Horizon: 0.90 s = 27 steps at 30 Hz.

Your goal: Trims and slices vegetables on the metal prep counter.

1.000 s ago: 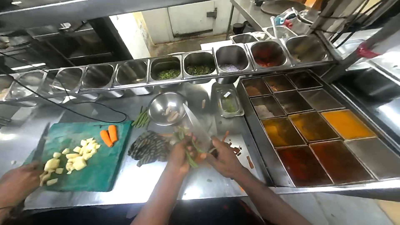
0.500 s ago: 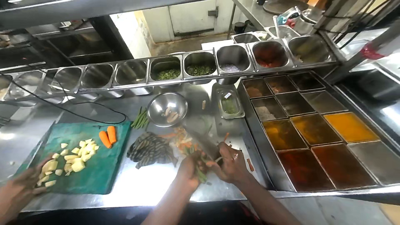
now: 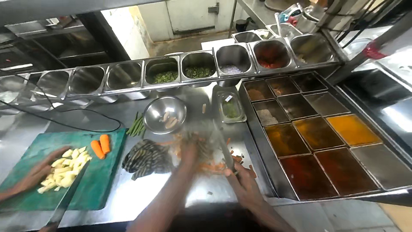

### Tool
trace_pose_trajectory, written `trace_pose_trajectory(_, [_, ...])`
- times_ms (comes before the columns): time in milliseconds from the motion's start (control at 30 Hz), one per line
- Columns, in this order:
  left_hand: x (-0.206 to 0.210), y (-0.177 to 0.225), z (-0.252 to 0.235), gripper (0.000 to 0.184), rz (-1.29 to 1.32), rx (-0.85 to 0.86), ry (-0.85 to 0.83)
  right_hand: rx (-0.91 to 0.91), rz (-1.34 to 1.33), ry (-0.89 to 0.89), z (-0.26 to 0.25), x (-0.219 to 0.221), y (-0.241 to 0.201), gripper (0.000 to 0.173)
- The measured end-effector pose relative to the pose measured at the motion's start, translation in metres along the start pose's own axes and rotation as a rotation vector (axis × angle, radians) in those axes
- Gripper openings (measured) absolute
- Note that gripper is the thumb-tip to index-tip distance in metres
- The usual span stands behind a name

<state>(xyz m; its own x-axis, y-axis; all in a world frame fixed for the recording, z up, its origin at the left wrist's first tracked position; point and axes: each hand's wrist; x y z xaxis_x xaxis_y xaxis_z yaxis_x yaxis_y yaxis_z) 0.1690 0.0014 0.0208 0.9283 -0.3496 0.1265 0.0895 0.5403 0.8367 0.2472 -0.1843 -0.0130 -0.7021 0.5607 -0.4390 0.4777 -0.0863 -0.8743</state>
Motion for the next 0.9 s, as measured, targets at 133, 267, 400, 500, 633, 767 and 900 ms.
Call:
trace_pose_trajectory(133, [0.006, 0.019, -0.040, 0.050, -1.194, 0.142, -0.116, 0.322, 0.043, -0.143, -0.017, -0.031, 0.004, 0.077])
trace_pose_trajectory(267, [0.020, 0.014, -0.046, 0.040, -1.562, 0.110, -0.176, 0.407, 0.212, -0.178, -0.031, -0.044, -0.001, 0.077])
trace_pose_trajectory(400, [0.009, 0.021, -0.033, 0.034, -1.340, 0.140, -0.206, 0.433, 0.256, -0.202, -0.040, -0.042, 0.001, 0.071])
trace_pose_trajectory(500, [-0.011, 0.034, -0.006, 0.033, -1.001, 0.159, -0.323, 0.479, 0.175, -0.251, -0.054, -0.040, -0.003, 0.075])
trace_pose_trajectory(633, [-0.027, 0.037, 0.027, 0.030, -0.888, 0.202, -0.428, 0.505, -0.223, -0.262, -0.073, -0.029, -0.016, 0.050])
trace_pose_trajectory(767, [-0.035, 0.031, 0.044, 0.032, -1.025, 0.467, -0.400, 0.443, -0.427, -0.309, -0.086, -0.022, -0.036, 0.036])
trace_pose_trajectory(900, [-0.042, 0.025, 0.053, 0.031, -1.123, 0.873, -0.284, 0.459, -0.480, -0.357, -0.085, -0.019, -0.046, 0.039])
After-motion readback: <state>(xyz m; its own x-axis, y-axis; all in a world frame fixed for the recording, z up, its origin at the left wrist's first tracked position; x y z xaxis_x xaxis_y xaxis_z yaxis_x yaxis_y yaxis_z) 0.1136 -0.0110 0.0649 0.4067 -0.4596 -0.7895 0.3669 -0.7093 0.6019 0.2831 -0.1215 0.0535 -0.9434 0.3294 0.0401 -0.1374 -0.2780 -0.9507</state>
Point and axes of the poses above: each hand's wrist, its own z-axis away from the middle knuckle, its own x-axis out of the palm, y = z × x, and after that the axes turned 5 degrees about -x, right-handed
